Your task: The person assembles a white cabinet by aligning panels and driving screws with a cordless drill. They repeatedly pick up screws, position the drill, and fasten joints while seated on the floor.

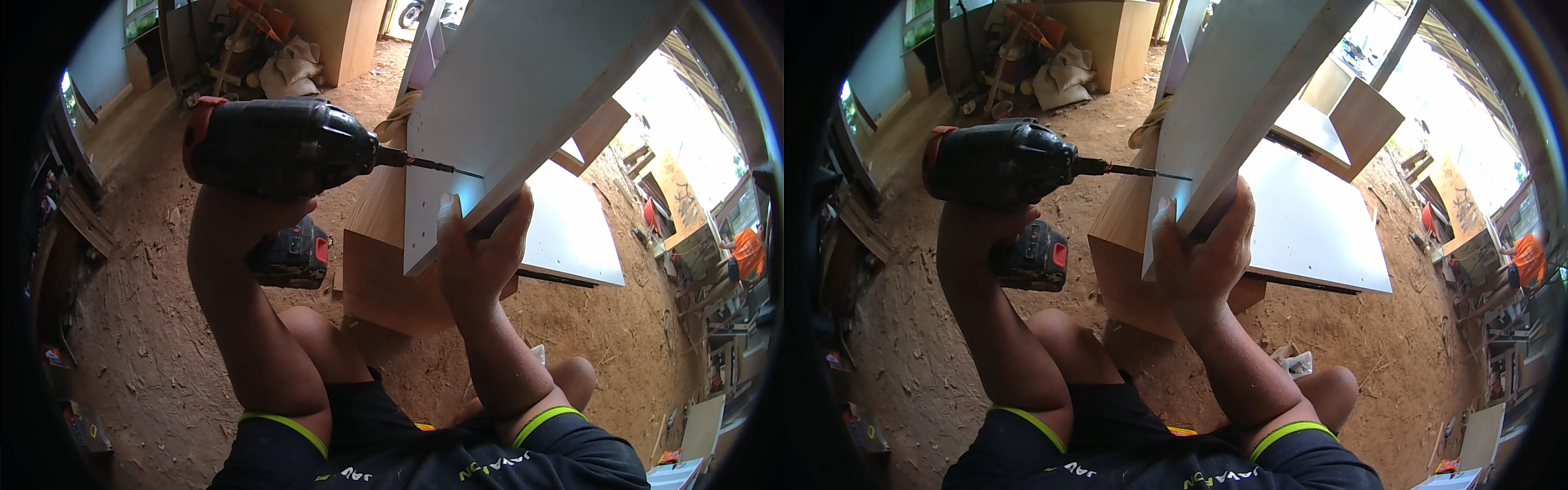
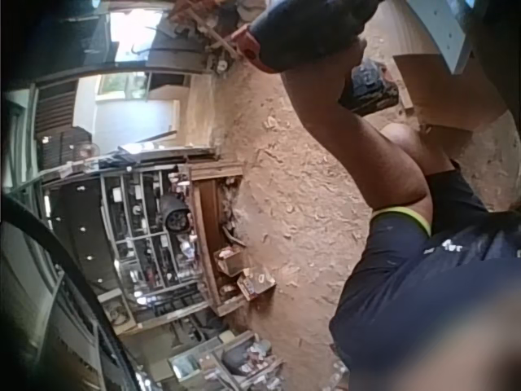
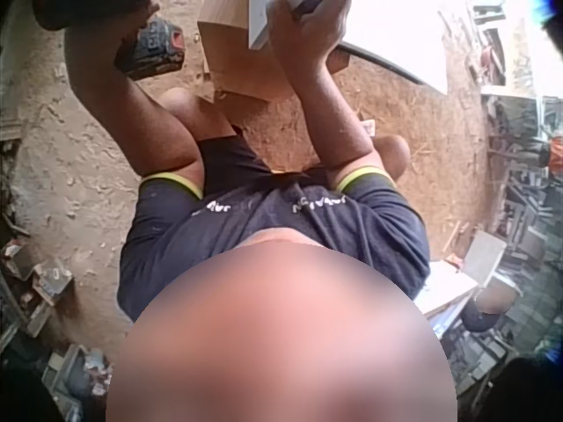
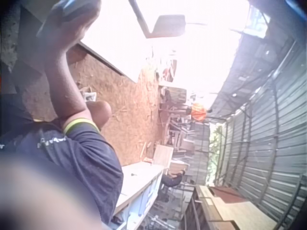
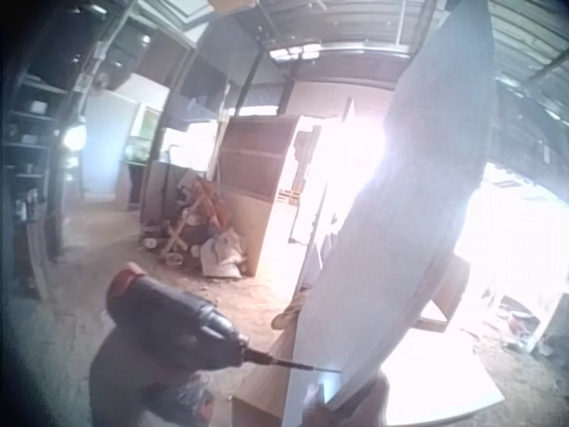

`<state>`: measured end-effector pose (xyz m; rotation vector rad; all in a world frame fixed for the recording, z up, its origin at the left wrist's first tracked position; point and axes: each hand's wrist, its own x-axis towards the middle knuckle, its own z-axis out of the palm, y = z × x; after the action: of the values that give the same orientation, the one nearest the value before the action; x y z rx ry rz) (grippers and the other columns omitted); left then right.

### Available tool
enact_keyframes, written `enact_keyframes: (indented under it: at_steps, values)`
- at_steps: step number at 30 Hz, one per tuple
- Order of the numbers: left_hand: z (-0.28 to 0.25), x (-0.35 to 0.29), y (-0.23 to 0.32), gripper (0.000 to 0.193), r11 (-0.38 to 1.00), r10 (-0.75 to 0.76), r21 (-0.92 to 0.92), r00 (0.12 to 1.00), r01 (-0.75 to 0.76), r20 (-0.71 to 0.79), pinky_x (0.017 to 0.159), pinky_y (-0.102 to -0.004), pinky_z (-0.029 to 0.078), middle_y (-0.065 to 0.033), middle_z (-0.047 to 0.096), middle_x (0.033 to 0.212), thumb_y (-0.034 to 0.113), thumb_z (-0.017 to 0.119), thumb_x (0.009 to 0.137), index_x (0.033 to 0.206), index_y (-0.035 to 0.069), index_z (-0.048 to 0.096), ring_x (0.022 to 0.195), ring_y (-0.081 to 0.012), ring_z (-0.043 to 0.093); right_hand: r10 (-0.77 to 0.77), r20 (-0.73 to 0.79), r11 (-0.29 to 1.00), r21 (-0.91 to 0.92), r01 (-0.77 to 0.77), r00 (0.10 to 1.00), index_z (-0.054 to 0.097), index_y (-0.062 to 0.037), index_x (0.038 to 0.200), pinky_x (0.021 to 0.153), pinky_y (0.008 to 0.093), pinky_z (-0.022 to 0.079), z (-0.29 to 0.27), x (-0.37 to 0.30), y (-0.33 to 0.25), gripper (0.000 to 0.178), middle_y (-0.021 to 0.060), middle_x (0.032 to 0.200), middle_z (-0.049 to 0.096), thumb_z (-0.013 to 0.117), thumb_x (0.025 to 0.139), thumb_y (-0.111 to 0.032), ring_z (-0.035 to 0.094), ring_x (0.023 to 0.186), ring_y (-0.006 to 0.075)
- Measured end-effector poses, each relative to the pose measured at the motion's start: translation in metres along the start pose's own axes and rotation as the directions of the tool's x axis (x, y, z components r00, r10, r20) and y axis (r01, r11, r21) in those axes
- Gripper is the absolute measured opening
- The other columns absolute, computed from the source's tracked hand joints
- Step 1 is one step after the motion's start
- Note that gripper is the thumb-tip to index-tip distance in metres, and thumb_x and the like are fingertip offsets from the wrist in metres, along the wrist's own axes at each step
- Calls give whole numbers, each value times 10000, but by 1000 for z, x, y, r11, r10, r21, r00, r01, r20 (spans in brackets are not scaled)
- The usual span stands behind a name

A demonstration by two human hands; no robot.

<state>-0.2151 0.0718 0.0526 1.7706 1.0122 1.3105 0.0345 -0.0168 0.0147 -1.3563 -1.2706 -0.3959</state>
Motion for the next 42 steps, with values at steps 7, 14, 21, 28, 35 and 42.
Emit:
enact_keyframes:
  at_steps: [7, 14, 21, 28, 35, 42]
  values:
    - [-1, 4, -1, 533, 997, 75, -15, 996, -74, 46, 567, -274, 512, -6, 674, 803, 47, 874, 664, 1161, 56, 681, 628, -88, 613, -10, -9, 1000, -10, 10, 1000, 366, -1, 1460, 920, 487, 543, 0, 0, 0, 717, 229, 1212, 577, 738, 857, -116, 650, 1104, 383]
    - [1, 2, -3, 554, 996, 27, -84, 1000, -26, 11, 577, -280, 515, -4, 681, 796, 36, 872, 657, 1176, 62, 684, 639, -88, 621, 9, -16, 1000, 6, -9, 1000, 366, -1, 1461, 912, 483, 550, 1, -1, 0, 721, 231, 1214, 584, 743, 857, -120, 658, 1103, 379]
    - [4, 9, -1, 668, 962, 203, -199, 977, -185, 73, 632, -266, 530, 0, 701, 971, -13, 859, 627, 1262, 73, 669, 760, -88, 637, 32, -4, 999, 2, -32, 999, 368, 2, 1452, 927, 491, 540, 1, -1, 0, 708, 226, 1216, 574, 737, 861, -120, 647, 1109, 387]
    - [0, 5, -4, 608, 989, 69, -137, 995, -58, 73, 614, -275, 529, -7, 703, 903, 11, 870, 634, 1210, 69, 684, 723, -92, 639, 27, 0, 1000, 5, -27, 1000, 368, 4, 1453, 932, 495, 534, 1, -1, 0, 707, 228, 1216, 567, 737, 863, -124, 640, 1113, 388]
    - [2, -1, 0, 534, 994, 3, -110, 1000, -1, 15, 539, -269, 499, 0, 676, 777, 34, 887, 656, 1154, 54, 694, 598, -84, 606, 17, -18, 1000, 2, -16, 1000, 368, 0, 1456, 915, 483, 544, 1, -1, -2, 708, 229, 1203, 582, 738, 866, -129, 656, 1087, 380]
    - [4, -2, 9, 497, 988, -59, -139, 998, 61, 23, 528, -262, 493, 3, 675, 761, 34, 883, 663, 1125, 51, 702, 588, -75, 602, 19, -17, 1000, -13, -20, 1000, 372, 0, 1447, 909, 482, 546, 2, 0, -1, 701, 225, 1195, 582, 737, 861, -127, 658, 1082, 376]
